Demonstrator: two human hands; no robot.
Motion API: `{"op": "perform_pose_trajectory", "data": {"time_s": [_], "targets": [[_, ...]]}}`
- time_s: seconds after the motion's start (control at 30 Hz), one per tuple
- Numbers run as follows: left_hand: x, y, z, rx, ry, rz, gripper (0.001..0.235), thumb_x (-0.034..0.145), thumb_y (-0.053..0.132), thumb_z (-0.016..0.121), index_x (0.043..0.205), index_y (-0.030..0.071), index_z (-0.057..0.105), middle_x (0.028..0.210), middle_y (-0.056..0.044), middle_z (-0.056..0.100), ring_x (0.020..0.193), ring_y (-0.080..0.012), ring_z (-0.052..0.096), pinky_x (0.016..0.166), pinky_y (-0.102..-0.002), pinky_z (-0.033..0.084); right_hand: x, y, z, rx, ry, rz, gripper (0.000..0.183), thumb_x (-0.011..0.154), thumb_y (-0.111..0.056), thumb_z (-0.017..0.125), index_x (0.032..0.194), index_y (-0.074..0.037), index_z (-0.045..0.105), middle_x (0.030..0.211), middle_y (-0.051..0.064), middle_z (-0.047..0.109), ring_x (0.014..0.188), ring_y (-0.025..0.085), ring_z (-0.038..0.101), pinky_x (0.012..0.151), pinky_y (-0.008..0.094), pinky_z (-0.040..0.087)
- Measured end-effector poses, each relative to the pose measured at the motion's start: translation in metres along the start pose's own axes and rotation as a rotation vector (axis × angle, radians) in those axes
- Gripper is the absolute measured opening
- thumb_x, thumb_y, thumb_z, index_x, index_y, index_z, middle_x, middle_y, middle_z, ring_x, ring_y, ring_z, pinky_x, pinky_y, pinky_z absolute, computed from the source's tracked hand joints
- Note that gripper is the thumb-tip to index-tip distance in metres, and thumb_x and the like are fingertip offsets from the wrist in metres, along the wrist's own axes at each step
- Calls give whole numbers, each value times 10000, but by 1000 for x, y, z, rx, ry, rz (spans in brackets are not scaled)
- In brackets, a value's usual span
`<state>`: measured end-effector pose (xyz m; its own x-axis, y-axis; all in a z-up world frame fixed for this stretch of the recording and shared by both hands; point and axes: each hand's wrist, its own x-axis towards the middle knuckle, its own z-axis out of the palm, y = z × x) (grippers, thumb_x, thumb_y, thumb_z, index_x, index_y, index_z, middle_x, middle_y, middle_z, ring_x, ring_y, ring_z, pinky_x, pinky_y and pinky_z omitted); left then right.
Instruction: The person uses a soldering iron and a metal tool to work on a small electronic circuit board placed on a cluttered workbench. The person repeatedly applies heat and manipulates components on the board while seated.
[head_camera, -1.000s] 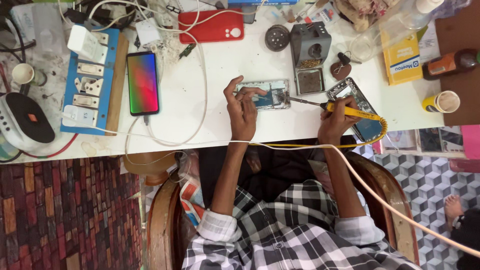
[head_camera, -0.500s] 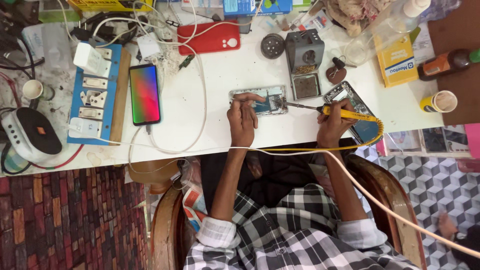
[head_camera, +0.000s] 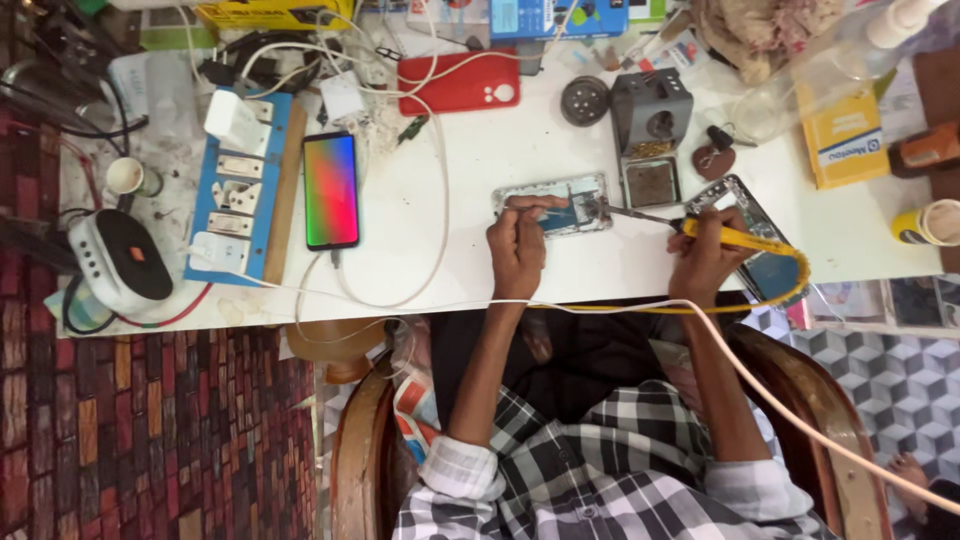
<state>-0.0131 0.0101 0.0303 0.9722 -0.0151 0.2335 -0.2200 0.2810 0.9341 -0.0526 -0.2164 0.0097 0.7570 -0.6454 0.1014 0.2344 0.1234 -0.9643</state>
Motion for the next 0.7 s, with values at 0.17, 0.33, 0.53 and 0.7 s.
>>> {"op": "perform_pose_trajectory", "data": {"time_s": [0.17, 0.33, 0.53, 0.7], "targets": [[0, 0, 1, 39, 14, -31, 214, 1077, -20, 398, 1054, -21, 610, 1090, -93, 771, 489, -4, 387, 449, -215, 362, 2, 12, -9, 65, 114, 13, 310, 980, -35, 599, 754, -95, 396, 677, -23, 384, 507, 62, 318, 412, 242, 267], [-1, 1, 1, 74, 15, -39, 191, 1087, 15, 414, 1069, -10, 603, 1035, -78, 769, 487, -3, 391, 445, -208, 347, 1, 11, -11, 10, 91, -43, 301, 1004, -46, 592, 758, -77, 421, 675, 1, 413, 502, 79, 355, 424, 256, 293], [-1, -3, 0, 89, 19, 58, 193, 1129, 56, 416, 1122, -10, 597, 1022, -63, 740, 554, -2, 340, 522, -200, 342, -1, -2, -1, 33, 56, 20, 219, 1010, -71, 581, 808, -62, 497, 684, 46, 539, 456, 111, 480, 431, 265, 403], [1, -4, -2, 101, 9, 59, 205, 1130, 72, 412, 1119, -5, 602, 1035, -71, 739, 572, -13, 363, 530, -208, 356, 3, 10, -7, 52, -7, -14, 253, 1026, -56, 586, 799, -68, 474, 647, 34, 510, 442, 114, 467, 435, 269, 398]]}}
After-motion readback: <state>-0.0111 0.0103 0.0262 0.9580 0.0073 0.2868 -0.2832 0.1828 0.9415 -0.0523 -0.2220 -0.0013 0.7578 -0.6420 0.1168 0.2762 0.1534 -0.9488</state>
